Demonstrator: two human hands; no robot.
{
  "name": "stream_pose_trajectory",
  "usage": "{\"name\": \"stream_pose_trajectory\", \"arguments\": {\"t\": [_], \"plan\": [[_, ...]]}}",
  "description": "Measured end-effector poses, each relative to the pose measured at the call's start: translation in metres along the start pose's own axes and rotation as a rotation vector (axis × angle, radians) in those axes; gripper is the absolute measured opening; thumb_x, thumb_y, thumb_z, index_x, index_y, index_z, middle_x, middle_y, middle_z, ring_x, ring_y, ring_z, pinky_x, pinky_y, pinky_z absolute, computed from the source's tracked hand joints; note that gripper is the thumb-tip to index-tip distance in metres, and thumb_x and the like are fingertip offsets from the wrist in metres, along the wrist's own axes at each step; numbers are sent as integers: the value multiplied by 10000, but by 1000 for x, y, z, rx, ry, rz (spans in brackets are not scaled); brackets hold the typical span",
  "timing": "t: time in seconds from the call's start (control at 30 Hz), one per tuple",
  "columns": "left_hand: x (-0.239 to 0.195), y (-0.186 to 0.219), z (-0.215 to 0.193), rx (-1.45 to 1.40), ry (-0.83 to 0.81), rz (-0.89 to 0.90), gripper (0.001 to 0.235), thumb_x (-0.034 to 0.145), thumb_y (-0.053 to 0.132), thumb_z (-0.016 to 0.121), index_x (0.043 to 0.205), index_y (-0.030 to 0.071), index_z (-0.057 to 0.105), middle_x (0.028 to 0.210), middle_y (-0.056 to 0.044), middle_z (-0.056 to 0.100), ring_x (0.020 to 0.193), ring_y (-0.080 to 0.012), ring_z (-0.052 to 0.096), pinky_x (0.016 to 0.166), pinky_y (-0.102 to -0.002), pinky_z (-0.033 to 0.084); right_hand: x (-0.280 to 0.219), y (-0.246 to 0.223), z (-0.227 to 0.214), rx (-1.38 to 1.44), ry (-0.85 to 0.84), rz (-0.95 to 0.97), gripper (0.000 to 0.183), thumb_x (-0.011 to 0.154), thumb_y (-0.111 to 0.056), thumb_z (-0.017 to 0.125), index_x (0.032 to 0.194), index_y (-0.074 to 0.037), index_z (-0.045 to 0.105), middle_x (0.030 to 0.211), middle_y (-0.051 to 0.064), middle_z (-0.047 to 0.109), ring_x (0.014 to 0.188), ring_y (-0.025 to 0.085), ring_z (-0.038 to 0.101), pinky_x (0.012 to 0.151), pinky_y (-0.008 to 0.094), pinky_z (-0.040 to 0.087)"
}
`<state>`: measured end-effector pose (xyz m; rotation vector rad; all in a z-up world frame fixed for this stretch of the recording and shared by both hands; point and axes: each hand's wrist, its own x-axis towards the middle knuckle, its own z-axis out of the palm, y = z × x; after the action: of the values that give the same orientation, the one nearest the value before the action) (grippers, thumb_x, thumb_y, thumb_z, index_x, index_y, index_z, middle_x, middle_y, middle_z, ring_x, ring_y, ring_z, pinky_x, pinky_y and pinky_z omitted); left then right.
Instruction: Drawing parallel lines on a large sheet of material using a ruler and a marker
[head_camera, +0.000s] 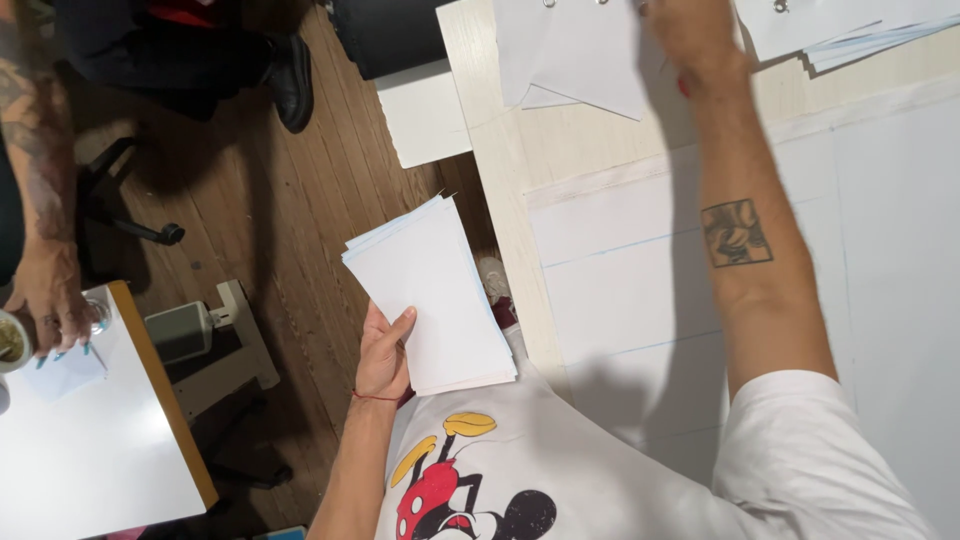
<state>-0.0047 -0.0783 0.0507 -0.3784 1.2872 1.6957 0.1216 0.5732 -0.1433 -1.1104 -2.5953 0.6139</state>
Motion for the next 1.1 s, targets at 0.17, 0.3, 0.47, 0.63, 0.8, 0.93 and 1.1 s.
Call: {"name": "stream_pose_trajectory", "arguments": {"t": [0.17,0.3,0.47,0.63,0.8,0.93,1.1], "plan": [[0,-2,-1,20,11,-17,848,990,35,736,1788,110,459,1710,-110,629,1504,-282,621,1288,-489,535,-50,-177,-39,-133,-151,-608,585,1158,-535,737,1548,-103,679,1583,235,634,1380,498,562,1036,720,364],[-8,5,7,28,-17,-19,903,977,21,719,1816,107,396,1730,-128,597,1521,-312,603,1295,-510,525,-79,-211,-37,-152,-325,-561,808,1207,-671,563,1799,-121,530,1909,230,373,1760,450,245,1298,876,14],[-7,-3,-3,48,17,1,862,997,18,715,1806,123,438,1732,-93,611,1531,-272,605,1309,-472,514,-109,-199,-27,-200,-203,-639,779,1183,-713,666,1649,-90,699,1826,230,512,1719,485,383,1276,908,125],[-9,-4,8,74,23,42,864,985,15,735,1794,100,444,1713,-111,628,1509,-278,622,1303,-472,530,-142,-213,-39,-228,-147,-630,605,1178,-700,735,1388,-135,781,1704,164,619,1704,427,456,1307,852,172],[-18,-2,16,271,15,276,687,1059,21,794,1687,157,553,1498,-95,779,1266,-184,747,1146,-497,667,-215,-297,-74,1085,-420,-67,642,1248,-652,412,1469,-158,756,1336,48,811,1284,185,752,1198,454,558],[-41,20,30,411,99,422,600,1076,101,834,1627,127,597,1393,-45,763,1204,-129,650,1118,-440,638,-260,-319,-21,1509,-834,67,1134,888,-807,845,1716,-132,464,1417,46,777,1161,191,834,885,360,742],[-74,37,13,509,293,444,697,982,182,968,1603,124,655,1318,-102,767,1168,-201,629,1091,-477,612,-292,-393,-9,1241,-701,47,826,994,-220,982,1690,-170,539,1357,72,718,1159,164,724,958,432,695]]}}
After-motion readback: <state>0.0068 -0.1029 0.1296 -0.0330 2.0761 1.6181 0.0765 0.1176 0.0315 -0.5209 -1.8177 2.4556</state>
